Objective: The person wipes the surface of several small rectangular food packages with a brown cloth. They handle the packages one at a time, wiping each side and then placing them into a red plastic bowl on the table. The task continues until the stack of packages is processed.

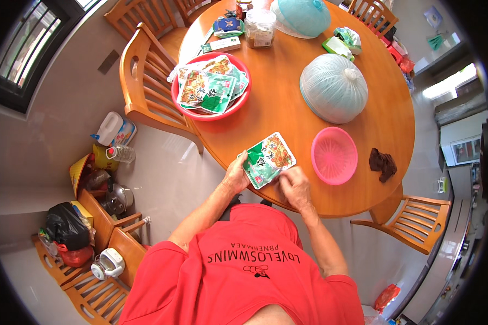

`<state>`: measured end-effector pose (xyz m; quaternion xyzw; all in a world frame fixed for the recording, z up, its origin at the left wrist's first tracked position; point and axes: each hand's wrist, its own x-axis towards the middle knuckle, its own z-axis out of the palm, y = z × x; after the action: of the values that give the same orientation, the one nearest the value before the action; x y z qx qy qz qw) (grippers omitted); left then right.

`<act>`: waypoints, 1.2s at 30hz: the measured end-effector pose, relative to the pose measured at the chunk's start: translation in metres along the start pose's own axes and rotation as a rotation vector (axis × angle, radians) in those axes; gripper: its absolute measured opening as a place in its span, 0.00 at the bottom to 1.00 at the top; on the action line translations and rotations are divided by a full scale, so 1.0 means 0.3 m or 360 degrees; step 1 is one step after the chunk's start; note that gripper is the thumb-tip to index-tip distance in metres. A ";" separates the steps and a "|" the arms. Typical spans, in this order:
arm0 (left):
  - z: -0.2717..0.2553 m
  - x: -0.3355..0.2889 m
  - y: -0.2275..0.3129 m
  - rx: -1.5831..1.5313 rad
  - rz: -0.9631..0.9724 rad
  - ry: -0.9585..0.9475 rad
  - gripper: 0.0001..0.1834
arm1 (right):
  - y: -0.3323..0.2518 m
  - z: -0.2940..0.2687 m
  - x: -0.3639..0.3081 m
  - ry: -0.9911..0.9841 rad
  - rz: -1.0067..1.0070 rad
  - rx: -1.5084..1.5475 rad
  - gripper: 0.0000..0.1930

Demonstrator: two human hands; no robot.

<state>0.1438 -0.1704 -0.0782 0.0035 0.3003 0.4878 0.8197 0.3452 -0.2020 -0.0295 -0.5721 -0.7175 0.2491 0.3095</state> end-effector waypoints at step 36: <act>0.006 -0.002 -0.006 0.0169 0.0061 -0.0016 0.16 | 0.039 0.097 0.198 0.0409 0.0056 -0.0709 0.07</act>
<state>0.1458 -0.1713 -0.0770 0.0553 0.3215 0.4868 0.8103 0.3227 -0.1415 -0.0483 -0.6655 -0.6995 0.0154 0.2601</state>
